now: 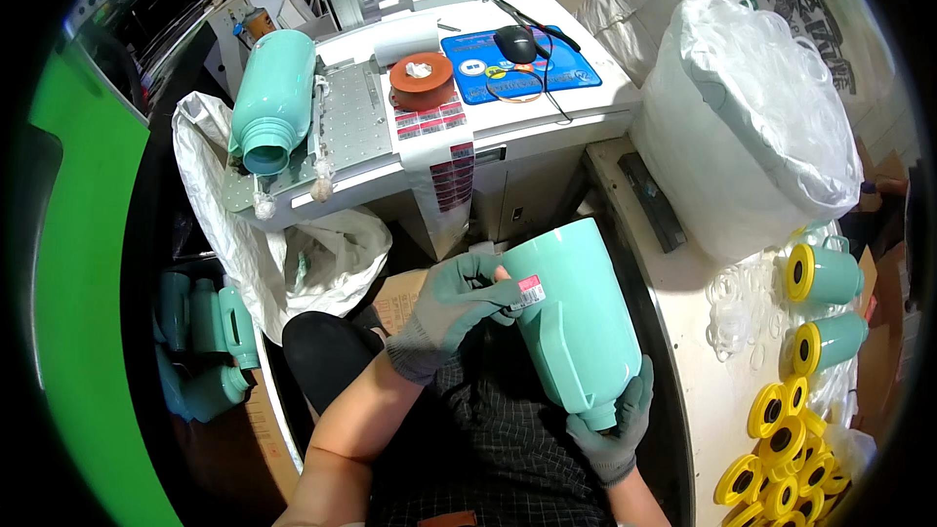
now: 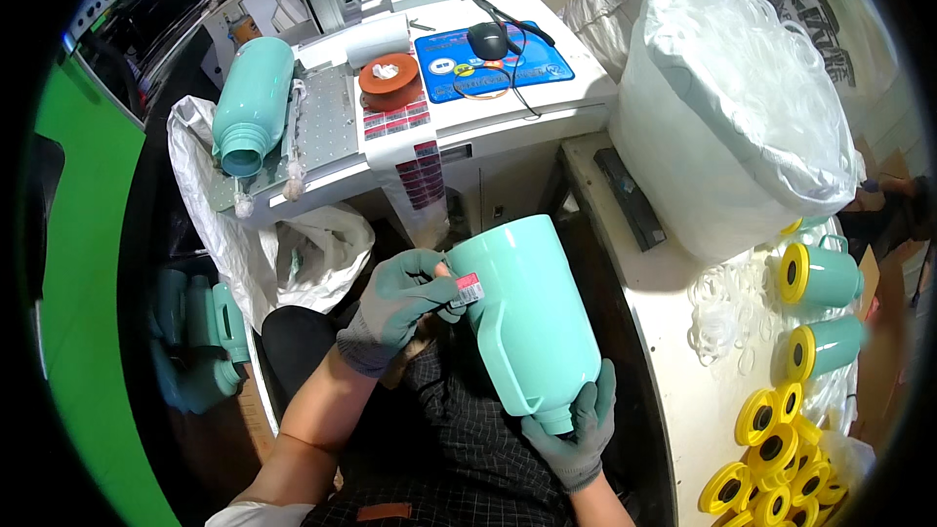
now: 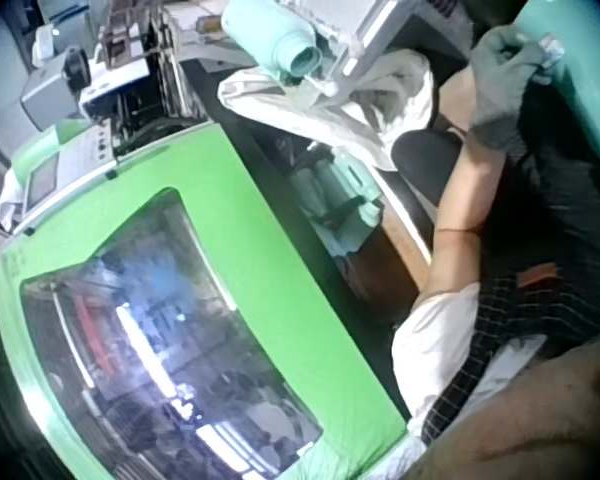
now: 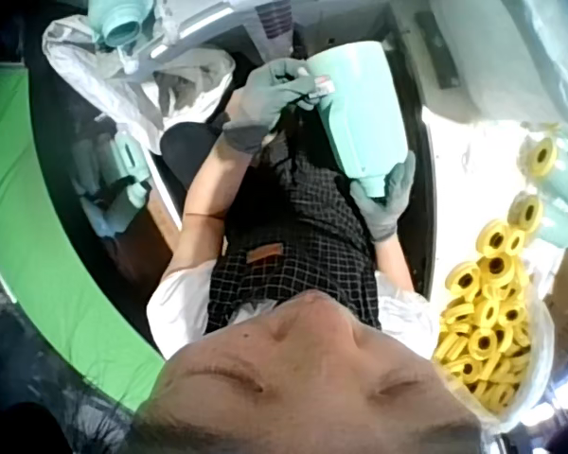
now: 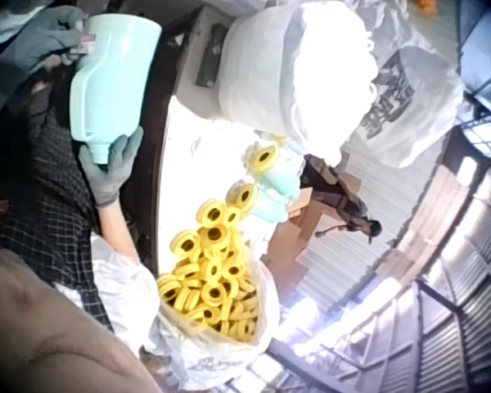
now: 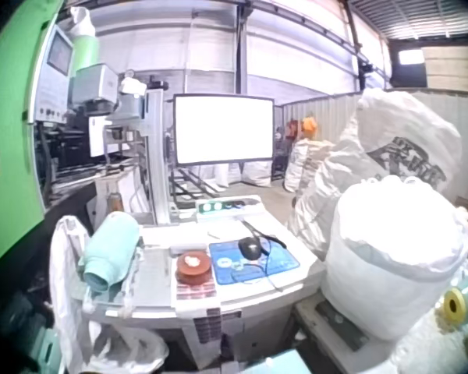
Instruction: The person sits on the floor and assembles teal plastic containers by inserting a white ring into the opening and screwing on a yellow lid. They repeatedly pick up a container, insert the ring, apply a label, and secure the lid before placing the finished unit aside.
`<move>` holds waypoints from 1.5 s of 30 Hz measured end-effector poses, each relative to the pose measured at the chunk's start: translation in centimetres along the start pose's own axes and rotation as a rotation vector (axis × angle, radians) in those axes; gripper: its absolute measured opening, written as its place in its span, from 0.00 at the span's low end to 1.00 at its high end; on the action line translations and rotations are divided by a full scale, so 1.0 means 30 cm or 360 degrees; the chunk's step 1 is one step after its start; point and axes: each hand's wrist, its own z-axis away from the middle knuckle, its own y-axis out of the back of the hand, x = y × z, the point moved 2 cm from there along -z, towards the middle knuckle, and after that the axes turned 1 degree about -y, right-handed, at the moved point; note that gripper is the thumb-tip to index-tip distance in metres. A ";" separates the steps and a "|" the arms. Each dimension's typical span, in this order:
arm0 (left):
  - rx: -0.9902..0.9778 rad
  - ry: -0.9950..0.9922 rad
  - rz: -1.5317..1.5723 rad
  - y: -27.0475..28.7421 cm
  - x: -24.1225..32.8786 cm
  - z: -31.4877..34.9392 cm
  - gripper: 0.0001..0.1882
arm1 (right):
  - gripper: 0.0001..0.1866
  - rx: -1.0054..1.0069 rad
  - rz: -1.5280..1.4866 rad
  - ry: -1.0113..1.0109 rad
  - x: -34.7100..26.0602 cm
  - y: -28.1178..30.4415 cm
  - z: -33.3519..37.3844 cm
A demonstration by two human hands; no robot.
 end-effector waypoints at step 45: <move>0.0716 -0.0674 -0.1375 0.178 0.025 0.581 0.43 | 0.38 0.0090 0.0442 0.1567 -0.825 -0.797 -1.082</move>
